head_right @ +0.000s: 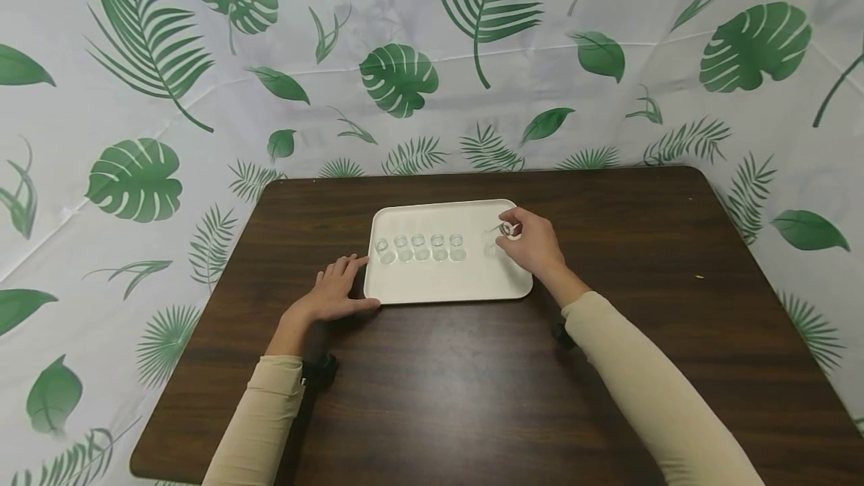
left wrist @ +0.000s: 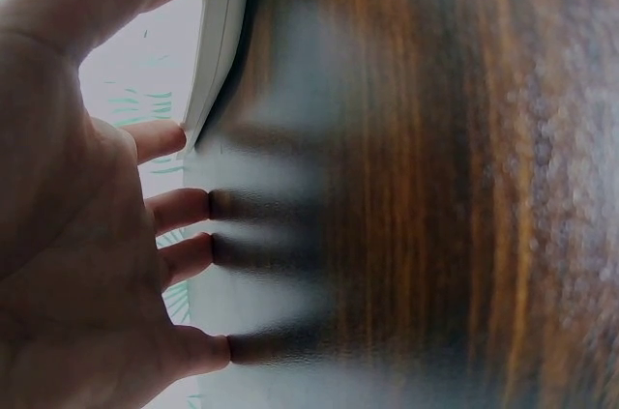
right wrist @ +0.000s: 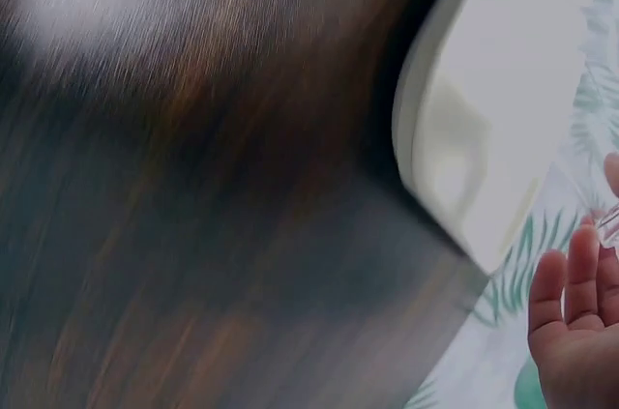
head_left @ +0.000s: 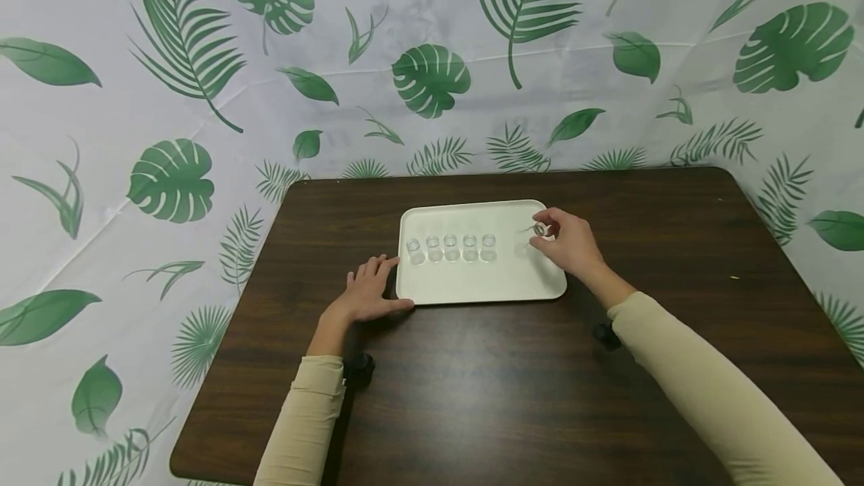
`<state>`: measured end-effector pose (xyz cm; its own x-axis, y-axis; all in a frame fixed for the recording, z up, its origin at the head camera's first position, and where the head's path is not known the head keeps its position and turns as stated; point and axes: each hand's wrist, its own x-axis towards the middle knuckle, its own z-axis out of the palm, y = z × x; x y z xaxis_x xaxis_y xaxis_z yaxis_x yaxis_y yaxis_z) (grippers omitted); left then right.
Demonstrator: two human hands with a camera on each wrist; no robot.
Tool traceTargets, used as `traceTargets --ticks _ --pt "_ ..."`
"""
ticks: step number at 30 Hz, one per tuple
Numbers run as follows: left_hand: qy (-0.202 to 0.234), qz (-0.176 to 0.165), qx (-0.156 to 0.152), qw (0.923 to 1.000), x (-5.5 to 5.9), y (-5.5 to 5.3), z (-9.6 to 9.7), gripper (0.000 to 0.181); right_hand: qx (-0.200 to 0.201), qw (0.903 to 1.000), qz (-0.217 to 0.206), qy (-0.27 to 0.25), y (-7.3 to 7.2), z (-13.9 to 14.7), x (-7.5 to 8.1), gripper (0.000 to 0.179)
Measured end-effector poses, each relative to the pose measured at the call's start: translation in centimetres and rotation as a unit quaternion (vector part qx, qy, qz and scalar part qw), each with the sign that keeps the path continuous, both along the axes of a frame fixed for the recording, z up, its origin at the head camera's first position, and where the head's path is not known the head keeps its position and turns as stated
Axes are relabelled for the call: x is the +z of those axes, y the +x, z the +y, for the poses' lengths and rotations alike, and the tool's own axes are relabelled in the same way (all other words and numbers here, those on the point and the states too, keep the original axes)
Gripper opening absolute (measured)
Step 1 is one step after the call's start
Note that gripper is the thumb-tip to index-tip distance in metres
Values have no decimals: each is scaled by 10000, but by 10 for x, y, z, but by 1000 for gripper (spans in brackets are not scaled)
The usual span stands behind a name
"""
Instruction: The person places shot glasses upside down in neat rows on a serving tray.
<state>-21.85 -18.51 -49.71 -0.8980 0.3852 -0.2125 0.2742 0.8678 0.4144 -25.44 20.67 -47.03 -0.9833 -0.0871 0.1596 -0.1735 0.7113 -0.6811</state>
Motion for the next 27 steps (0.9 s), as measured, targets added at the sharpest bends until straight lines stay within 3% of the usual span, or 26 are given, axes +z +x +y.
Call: traceTargets --ticks 11,27 --pt "-18 -51 25 10000 -2 -1 0 96 291 9990 -132 326 0 -26 -11 38" --pt "-35 -22 32 10000 -3 -2 0 96 635 9961 -62 615 -2 -40 -14 38"
